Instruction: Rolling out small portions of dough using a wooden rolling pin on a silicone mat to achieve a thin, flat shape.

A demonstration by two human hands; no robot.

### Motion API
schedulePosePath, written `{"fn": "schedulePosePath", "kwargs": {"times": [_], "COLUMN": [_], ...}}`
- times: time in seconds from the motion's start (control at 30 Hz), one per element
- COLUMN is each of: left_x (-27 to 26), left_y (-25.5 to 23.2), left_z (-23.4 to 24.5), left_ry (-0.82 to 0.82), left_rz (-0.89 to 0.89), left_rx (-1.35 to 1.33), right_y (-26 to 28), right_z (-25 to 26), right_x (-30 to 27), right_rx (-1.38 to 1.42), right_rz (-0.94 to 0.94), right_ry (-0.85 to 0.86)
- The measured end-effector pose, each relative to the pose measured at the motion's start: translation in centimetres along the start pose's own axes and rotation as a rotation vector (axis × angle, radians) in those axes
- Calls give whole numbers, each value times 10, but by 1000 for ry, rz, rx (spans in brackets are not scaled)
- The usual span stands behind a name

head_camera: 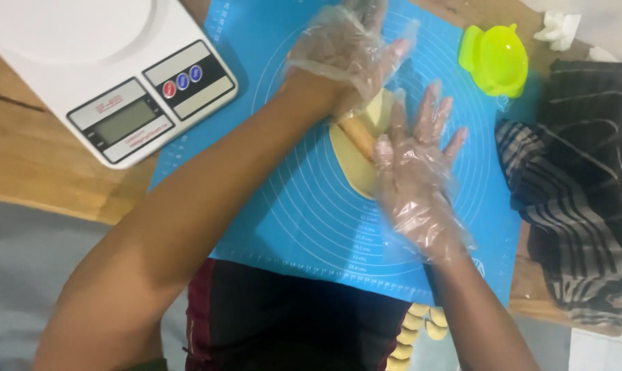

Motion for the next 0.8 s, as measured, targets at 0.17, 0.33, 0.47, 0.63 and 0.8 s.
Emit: {"fn": "schedulePosePath", "kwargs": {"times": [0.17,0.33,0.47,0.63,0.8], "left_x": [-15,-20,-27,-39,-49], "left_y": [-19,-4,1,12,13], "left_z": [10,-4,-4,3,18], "left_ry": [413,226,77,40,59], "left_rz": [-88,-84,-193,-90,-72], "left_rx": [623,584,611,503,369], "right_y": [17,24,34,49,65], "right_z": [3,0,7,7,12], "right_x": [-5,-14,-24,-36,-47], "right_rx": [54,118,230,277,407], "right_rz": [4,47,88,182,253], "right_ry": [119,144,151,145,144]}}
Point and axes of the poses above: each hand's wrist, its own x-axis towards the middle knuckle, its own z-axis out of the back of the hand, y = z × x, the point moved 3 cm from there along x, towards the middle knuckle, and after that the axes turned 5 degrees about -x, right-handed, at the moved point
